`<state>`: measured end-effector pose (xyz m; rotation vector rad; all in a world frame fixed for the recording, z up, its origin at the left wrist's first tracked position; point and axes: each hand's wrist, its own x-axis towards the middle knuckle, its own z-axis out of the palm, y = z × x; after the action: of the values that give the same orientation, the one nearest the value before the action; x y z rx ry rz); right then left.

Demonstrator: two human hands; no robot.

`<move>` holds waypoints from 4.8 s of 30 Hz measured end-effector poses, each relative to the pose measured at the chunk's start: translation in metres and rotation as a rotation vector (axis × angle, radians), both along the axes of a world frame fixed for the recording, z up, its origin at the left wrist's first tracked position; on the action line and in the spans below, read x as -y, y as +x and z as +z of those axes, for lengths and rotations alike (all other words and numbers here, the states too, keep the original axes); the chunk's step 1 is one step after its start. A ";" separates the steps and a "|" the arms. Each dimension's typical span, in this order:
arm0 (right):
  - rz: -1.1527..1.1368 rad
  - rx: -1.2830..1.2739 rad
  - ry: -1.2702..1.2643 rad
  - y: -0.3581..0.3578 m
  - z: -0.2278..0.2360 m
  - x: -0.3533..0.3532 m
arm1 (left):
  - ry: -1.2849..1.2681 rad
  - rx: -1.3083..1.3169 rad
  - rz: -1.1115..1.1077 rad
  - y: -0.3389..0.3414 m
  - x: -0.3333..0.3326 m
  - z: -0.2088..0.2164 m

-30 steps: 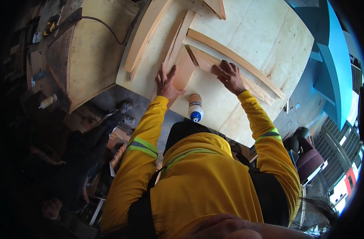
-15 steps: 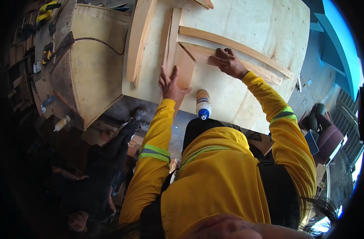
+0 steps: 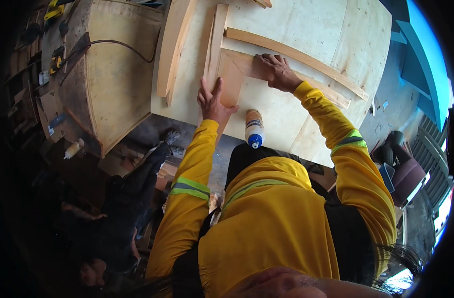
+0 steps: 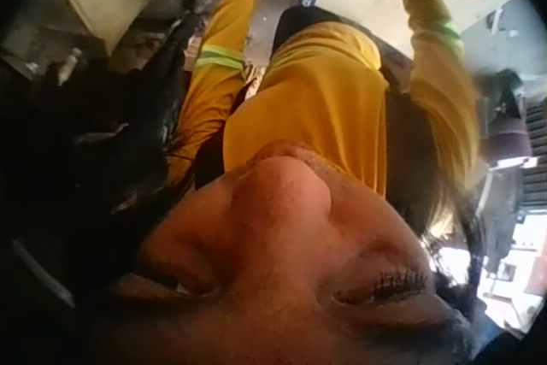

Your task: The person fastens wooden pieces together using a nail gun, moves the assembled piece, and aligns and fits wooden components together on a workbench by hand.

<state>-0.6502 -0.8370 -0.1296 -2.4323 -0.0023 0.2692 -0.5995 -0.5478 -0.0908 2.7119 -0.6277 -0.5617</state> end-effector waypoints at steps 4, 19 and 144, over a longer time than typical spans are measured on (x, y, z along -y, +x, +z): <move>0.036 0.014 0.036 0.002 -0.001 0.005 | -0.018 -0.023 0.010 -0.002 -0.001 0.001; 0.086 0.037 0.064 0.008 -0.004 0.005 | -0.086 -0.010 0.039 -0.001 -0.010 0.000; -0.034 0.047 -0.135 0.037 -0.009 -0.011 | 0.211 0.342 0.660 0.048 0.103 -0.056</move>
<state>-0.6136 -0.8264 -0.1385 -2.5699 0.0376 0.2022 -0.5519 -0.6506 -0.1464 2.9901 0.2900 0.0069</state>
